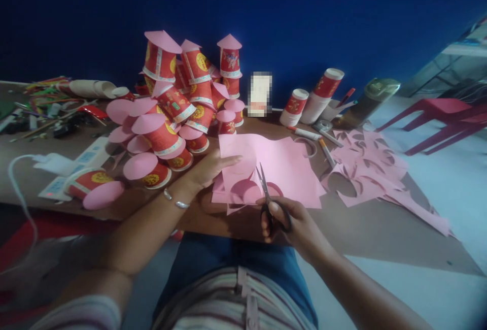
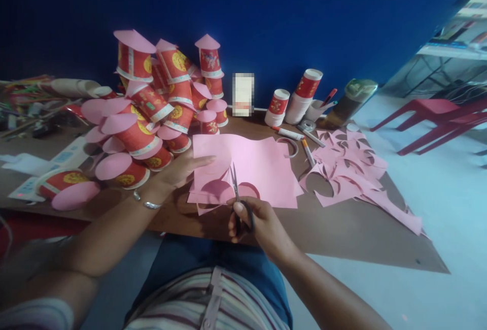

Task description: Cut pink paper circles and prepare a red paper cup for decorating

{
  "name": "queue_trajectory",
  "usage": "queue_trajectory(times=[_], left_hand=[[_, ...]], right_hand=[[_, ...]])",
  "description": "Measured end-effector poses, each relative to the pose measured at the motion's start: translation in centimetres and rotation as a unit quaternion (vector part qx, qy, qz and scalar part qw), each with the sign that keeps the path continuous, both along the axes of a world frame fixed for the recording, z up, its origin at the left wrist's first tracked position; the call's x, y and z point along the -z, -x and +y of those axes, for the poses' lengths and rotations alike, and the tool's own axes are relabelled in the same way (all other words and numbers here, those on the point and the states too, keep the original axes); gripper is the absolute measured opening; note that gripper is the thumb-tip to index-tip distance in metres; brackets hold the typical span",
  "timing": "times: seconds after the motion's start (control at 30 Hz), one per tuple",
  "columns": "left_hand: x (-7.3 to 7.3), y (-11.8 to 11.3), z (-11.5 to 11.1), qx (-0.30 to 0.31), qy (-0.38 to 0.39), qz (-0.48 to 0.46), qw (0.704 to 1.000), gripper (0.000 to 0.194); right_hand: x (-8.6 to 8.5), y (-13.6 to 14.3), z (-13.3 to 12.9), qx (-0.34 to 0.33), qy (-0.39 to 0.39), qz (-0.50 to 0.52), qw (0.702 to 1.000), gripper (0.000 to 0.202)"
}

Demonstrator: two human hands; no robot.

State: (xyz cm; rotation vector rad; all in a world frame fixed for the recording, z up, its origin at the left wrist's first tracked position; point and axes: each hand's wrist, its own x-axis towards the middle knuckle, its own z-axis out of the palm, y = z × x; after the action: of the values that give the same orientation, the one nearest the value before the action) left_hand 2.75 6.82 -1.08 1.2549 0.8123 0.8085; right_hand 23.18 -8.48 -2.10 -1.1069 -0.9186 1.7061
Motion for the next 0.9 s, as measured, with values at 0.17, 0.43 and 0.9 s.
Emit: queue_trajectory(times=[0.17,0.43,0.9], left_hand=[[-0.4,-0.1,-0.1,0.024,-0.003,0.004,1.0,0.042],[-0.5,0.0,-0.2,0.043,0.055,0.002,0.998,0.051],[0.0,0.1,0.1,0.033,0.026,0.03,0.999,0.047]], right_hand=[[0.1,0.3,0.7,0.006,-0.016,-0.012,1.0,0.052],[0.5,0.7,2.2,0.016,-0.07,-0.05,0.996,0.05],[0.0,0.4,3.0,-0.013,-0.137,-0.133,0.981,0.042]])
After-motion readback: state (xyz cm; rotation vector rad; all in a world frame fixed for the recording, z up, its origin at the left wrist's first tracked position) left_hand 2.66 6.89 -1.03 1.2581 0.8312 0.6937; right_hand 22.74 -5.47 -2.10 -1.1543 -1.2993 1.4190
